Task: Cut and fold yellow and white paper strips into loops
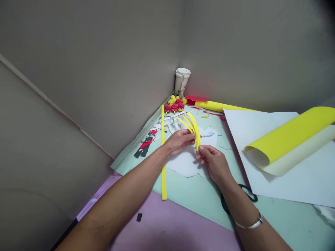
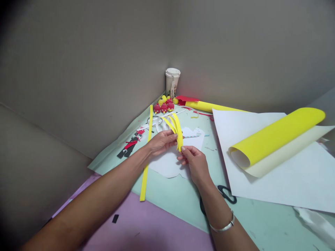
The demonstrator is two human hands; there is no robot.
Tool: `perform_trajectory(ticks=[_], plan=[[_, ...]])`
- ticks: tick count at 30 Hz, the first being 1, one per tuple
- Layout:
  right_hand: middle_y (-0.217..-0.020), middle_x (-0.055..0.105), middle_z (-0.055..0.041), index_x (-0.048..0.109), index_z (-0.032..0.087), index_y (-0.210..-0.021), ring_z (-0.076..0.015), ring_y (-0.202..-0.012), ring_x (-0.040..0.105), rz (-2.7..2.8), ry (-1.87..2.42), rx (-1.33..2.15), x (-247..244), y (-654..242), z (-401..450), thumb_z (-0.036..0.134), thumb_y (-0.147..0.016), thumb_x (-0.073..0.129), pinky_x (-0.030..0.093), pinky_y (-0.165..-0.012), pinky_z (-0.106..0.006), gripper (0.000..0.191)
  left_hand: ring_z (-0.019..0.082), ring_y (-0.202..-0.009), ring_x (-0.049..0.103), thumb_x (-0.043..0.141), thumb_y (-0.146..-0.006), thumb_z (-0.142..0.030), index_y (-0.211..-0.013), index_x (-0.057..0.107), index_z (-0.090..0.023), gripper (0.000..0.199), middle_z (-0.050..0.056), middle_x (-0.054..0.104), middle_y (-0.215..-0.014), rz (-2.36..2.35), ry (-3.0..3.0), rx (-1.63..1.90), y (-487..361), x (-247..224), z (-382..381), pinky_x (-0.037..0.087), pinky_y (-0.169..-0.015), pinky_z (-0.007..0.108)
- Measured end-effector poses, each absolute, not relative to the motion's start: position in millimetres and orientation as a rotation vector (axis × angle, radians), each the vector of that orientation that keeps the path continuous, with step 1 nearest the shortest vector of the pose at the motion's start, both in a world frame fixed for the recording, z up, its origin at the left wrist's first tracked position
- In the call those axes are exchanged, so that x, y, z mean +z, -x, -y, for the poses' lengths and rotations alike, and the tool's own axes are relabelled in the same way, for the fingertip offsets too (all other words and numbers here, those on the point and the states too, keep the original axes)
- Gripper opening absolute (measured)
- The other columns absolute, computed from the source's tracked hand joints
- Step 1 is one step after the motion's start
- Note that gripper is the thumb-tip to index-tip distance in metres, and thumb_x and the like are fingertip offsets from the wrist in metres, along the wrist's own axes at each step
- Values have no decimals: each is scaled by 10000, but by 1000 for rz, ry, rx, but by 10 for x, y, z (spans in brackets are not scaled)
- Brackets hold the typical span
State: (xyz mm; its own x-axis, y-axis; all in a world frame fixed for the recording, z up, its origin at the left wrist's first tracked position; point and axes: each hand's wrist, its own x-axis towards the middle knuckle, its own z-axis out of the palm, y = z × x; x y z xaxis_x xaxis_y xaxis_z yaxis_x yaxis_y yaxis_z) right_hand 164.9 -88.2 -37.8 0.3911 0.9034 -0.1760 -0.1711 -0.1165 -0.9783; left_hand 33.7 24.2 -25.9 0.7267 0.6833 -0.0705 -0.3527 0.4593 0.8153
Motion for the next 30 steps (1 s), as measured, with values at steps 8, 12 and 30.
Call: perform_trajectory(ticks=[8, 12, 30], plan=[[-773, 714, -39, 716, 172, -848, -123, -569, 620, 741, 1386, 1075, -388, -1648, 883, 447, -725, 756, 444, -469, -218, 304, 141, -887, 647, 800, -748, -221, -1031, 691, -82, 334, 130, 703, -1017, -423, -892, 648, -343, -275, -240, 476, -843, 265], [-780, 721, -47, 713, 169, -866, -118, -554, 613, 739, 1392, 1066, -417, -1654, 875, 453, -727, 760, 450, -472, -220, 320, 144, -887, 653, 797, -752, -219, -1049, 686, -85, 345, 126, 707, -1009, -408, -890, 635, -341, -275, -232, 478, -847, 267], [-741, 706, -30, 724, 172, -857, -111, -592, 617, 751, 1303, 1212, -345, -1625, 901, 431, -732, 768, 459, -501, -204, 291, 101, -800, 634, 755, -794, -179, -987, 688, -76, 228, 69, 691, -883, -393, -868, 635, -340, -269, -214, 478, -788, 215]])
